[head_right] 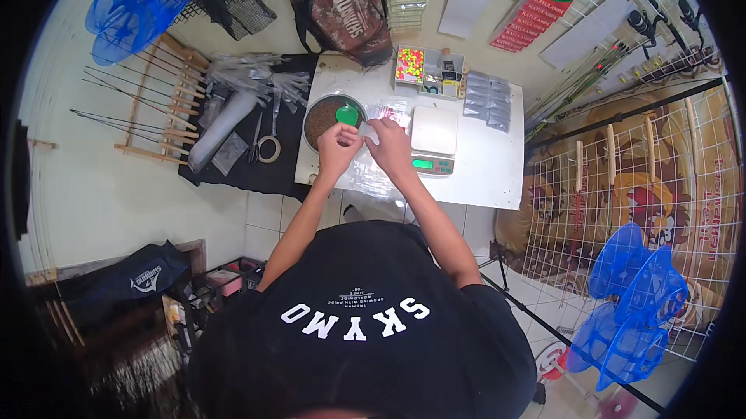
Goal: Measure fishing bait pellets using a scale and scoop them into small plastic bags.
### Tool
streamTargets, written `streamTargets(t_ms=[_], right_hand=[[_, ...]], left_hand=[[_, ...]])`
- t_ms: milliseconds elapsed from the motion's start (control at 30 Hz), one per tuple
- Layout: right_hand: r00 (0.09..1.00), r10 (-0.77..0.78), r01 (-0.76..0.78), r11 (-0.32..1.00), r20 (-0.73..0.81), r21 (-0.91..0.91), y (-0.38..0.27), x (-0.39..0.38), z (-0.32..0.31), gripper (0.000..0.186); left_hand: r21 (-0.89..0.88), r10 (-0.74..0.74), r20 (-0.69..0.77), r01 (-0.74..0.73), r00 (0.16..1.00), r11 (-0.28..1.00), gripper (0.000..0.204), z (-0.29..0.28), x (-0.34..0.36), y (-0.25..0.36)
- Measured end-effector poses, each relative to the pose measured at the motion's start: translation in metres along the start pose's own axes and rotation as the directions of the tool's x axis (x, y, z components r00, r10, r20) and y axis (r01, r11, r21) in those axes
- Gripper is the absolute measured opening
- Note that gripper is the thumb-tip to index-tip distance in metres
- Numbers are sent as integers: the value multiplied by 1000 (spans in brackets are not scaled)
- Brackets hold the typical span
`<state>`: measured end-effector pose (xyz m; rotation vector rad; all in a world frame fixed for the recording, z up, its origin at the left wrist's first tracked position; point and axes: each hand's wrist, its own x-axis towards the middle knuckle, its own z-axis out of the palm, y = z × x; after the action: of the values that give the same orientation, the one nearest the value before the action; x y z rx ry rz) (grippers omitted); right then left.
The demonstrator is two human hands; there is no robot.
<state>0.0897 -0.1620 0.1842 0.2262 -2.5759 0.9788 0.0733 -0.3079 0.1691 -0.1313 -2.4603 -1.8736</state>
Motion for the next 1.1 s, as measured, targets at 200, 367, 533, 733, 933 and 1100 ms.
streamTargets(t_ms=[200, 367, 533, 733, 933, 1100], right_hand=[[992, 17, 3, 988, 128, -151, 9, -1, 13, 10], [957, 151, -80, 959, 249, -274, -14, -12, 8, 9], [959, 280, -266, 943, 44, -198, -26, 2, -21, 12], [975, 221, -216, 967, -18, 136, -36, 25, -42, 6], [984, 168, -150, 963, -64, 224, -52, 37, -33, 13], [984, 48, 3, 959, -174, 283, -61, 49, -7, 22]], left_hand=[[53, -25, 43, 22, 999, 998, 14, -14, -3, -7], [100, -44, 37, 40, 998, 994, 15, -23, -5, -24], [8, -24, 72, 23, 997, 1000, 17, -14, 0, -11], [132, 81, 139, -99, 987, 986, 28, -18, 7, 32], [2, 61, 18, -61, 998, 998, 18, -40, 15, 51], [-50, 50, -187, -61, 981, 997, 13, -66, 19, 29]])
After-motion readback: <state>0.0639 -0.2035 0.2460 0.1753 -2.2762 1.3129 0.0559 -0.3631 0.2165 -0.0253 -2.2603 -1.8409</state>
